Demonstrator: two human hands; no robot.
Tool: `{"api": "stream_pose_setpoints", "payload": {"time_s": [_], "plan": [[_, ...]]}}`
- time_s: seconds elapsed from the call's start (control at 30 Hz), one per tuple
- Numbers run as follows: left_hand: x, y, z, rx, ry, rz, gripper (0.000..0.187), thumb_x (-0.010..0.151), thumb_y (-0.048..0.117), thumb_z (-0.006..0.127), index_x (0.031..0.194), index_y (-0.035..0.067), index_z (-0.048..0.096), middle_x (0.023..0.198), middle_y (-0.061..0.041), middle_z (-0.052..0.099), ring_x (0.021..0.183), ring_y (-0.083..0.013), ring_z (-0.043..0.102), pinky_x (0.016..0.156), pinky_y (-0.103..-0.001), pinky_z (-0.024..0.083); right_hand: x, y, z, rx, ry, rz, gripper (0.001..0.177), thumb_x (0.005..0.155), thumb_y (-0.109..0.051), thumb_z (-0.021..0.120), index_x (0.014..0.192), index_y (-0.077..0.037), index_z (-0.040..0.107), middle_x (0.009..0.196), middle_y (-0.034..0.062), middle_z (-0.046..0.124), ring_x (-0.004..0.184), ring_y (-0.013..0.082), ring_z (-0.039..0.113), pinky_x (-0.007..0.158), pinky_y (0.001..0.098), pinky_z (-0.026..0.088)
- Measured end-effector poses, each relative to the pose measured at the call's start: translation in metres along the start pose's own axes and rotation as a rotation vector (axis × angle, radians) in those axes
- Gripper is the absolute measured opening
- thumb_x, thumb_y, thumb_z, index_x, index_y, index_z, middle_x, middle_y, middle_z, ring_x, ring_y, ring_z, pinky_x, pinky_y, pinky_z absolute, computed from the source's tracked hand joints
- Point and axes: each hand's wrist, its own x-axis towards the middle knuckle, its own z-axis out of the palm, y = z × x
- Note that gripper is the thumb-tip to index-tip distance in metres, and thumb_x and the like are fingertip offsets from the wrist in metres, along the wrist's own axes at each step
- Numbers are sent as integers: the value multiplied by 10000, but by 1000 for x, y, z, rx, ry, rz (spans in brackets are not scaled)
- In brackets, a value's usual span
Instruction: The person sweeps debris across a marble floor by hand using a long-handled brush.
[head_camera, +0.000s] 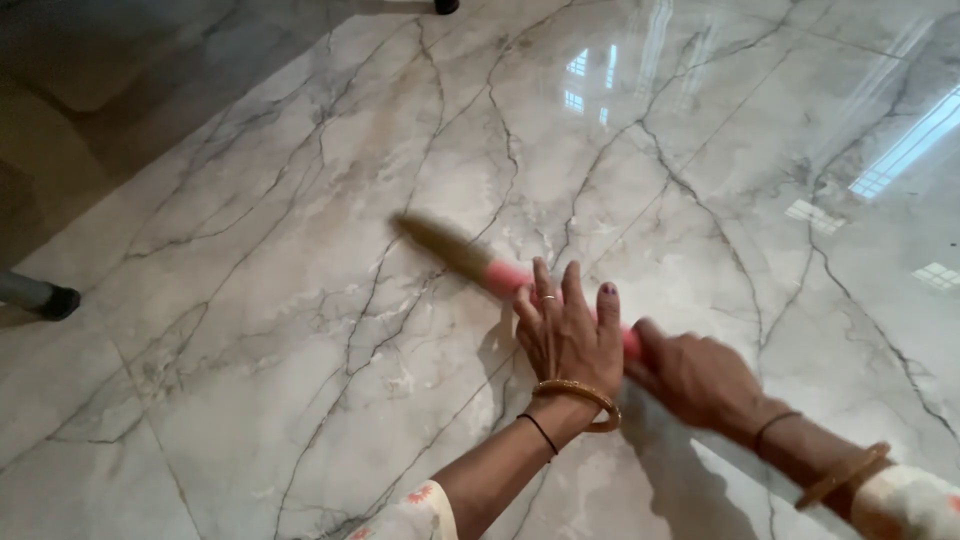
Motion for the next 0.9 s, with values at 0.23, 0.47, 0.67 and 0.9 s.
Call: {"api": "stream_pose_setpoints", "payload": {"time_s": [0.23, 0.47, 0.67, 0.9], "plan": [[10, -17, -30, -40, 96, 85, 627, 1037, 509, 408, 1507, 100, 475, 1666, -231, 250, 1424, -455, 271, 1135, -601, 217, -7, -34, -9, -32, 82, 27, 424, 949, -510, 538, 1111, -126, 461, 672, 195, 703, 668, 432, 686, 611, 552, 519], [2, -40, -42, -63, 243, -90, 583, 1022, 448, 450, 1493, 106, 484, 1678, -196, 255, 1411, -443, 280, 1110, -589, 228, -3, -61, -2, -214, -205, -193, 396, 948, -544, 496, 1148, -202, 480, 847, 103, 703, 672, 351, 727, 594, 497, 557], [23, -69, -62, -59, 236, -238, 564, 1003, 460, 439, 1478, 163, 505, 1654, -168, 264, 1409, -427, 258, 1104, -576, 232, 46, -49, -34, -157, 19, 134, 470, 940, -591, 480, 1077, -142, 485, 632, 163, 693, 620, 404, 697, 586, 525, 523], [34, -103, -97, -19, 368, -231, 565, 1022, 428, 452, 1495, 121, 486, 1665, -179, 271, 1406, -408, 277, 1126, -567, 237, 40, -102, -47, -265, -102, -198, 429, 939, -566, 509, 1135, -185, 487, 679, 100, 688, 558, 345, 667, 550, 511, 512]]}}
